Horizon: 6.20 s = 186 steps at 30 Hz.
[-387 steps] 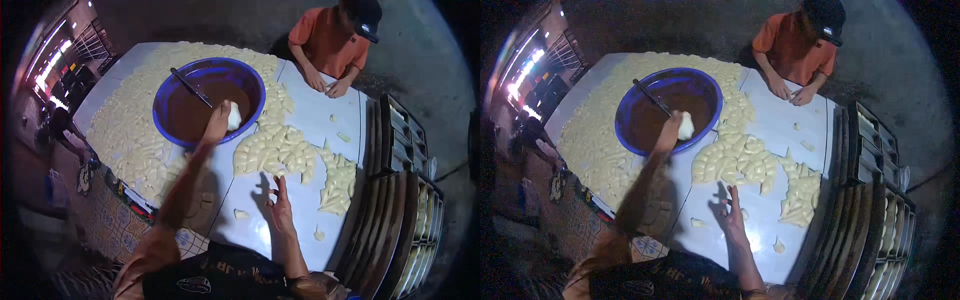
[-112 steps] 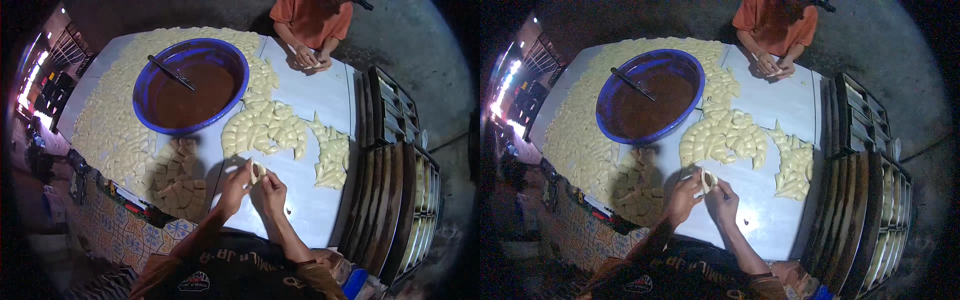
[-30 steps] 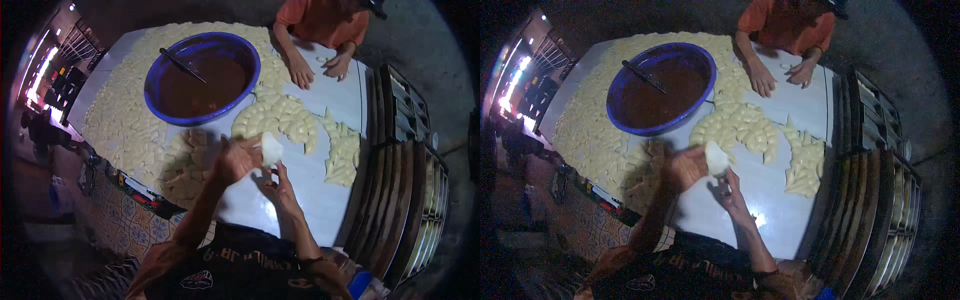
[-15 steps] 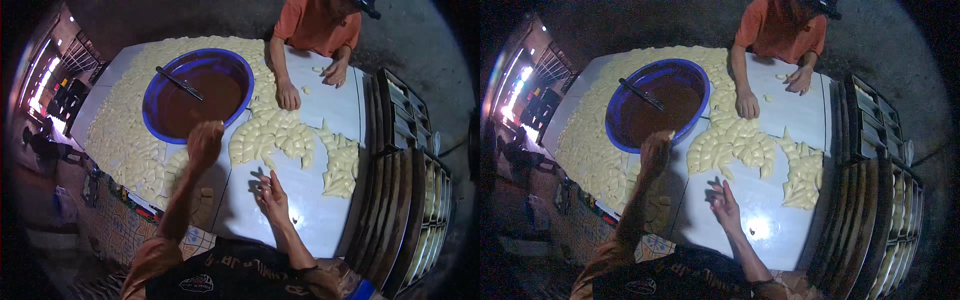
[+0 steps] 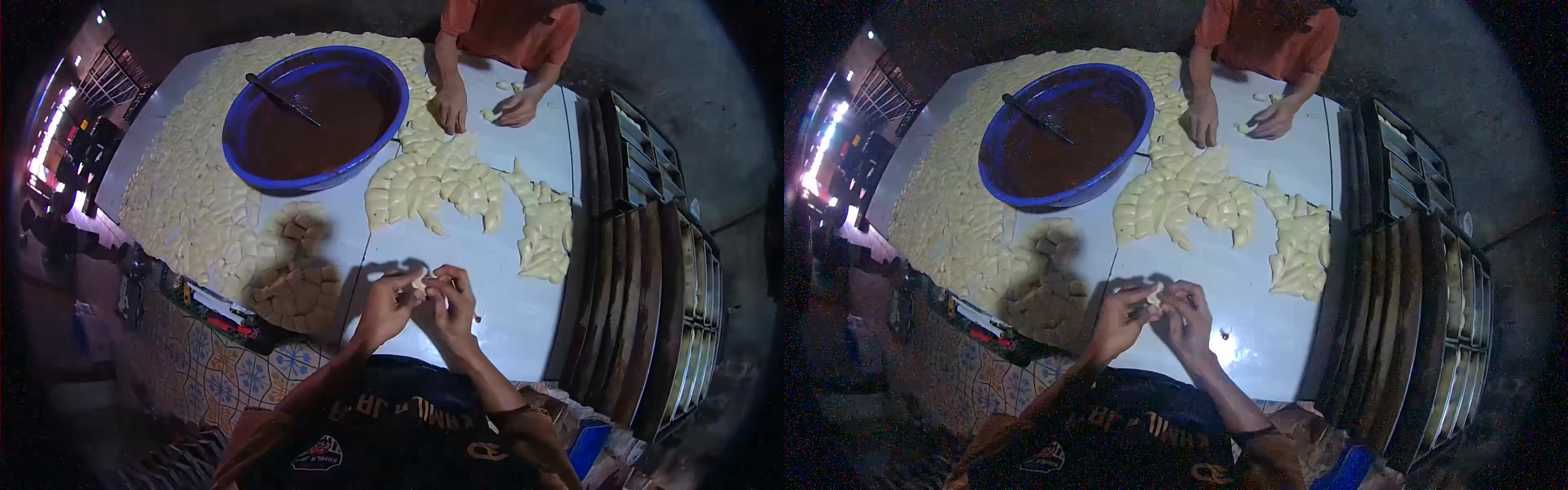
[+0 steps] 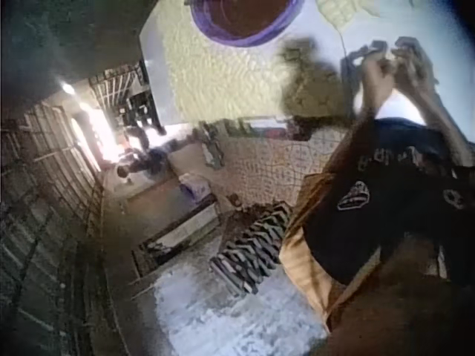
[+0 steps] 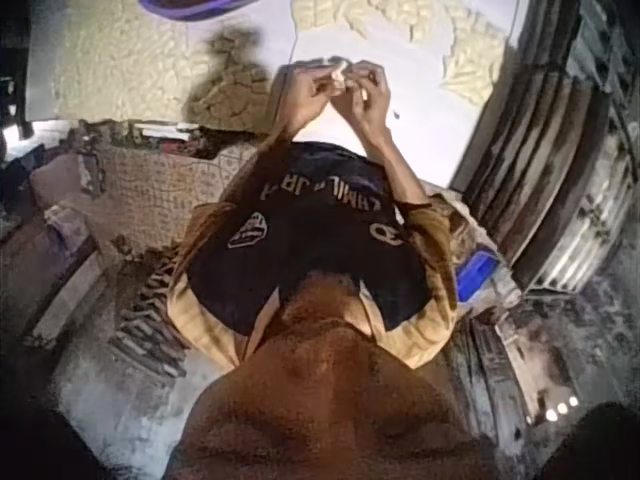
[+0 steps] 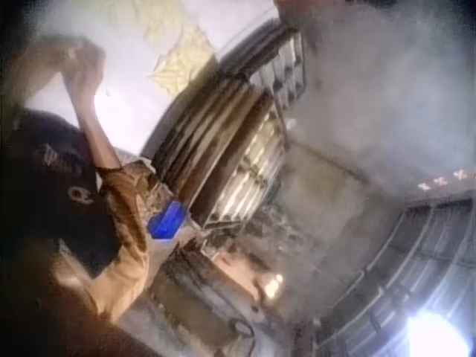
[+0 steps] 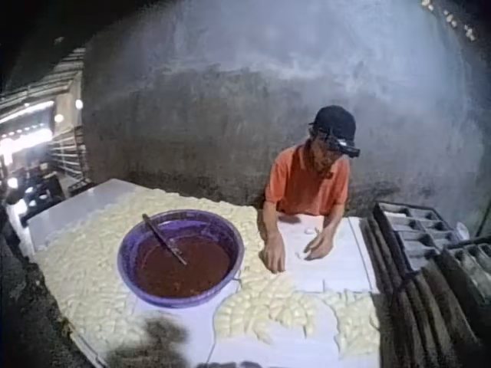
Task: The person fills pieces of dough with chocolate filling from a bowl and shapes them by hand. The person places the shaped dough buns into baking tins and lifts the baking tin rack.
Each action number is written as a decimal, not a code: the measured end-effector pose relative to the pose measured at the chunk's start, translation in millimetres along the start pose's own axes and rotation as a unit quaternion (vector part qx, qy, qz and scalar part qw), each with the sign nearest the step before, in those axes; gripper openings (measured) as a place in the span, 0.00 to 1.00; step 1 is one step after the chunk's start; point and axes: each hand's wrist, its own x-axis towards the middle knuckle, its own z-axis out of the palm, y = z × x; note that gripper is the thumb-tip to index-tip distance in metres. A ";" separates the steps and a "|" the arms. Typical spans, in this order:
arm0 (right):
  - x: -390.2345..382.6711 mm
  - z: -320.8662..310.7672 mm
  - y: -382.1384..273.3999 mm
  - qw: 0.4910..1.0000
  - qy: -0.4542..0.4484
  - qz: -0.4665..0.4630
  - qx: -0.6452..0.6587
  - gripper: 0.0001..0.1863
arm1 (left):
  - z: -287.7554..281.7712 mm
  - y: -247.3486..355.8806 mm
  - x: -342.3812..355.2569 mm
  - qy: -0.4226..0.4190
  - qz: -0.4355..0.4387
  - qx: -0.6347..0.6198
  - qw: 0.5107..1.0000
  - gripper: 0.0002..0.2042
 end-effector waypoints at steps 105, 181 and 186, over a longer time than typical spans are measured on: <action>46.0 -7.2 2.9 0.937 -0.146 0.151 0.278 0.60 | -132.3 38.8 171.0 0.019 0.095 -0.221 0.971 0.42; -3.3 -37.9 60.5 0.982 -0.095 0.136 -0.088 0.31 | -25.3 -78.1 -4.4 0.185 0.021 -0.204 0.961 0.18; 113.8 -4.8 103.6 0.979 -0.007 0.067 -0.191 0.21 | -27.2 -76.6 13.8 0.160 0.050 -0.178 0.970 0.06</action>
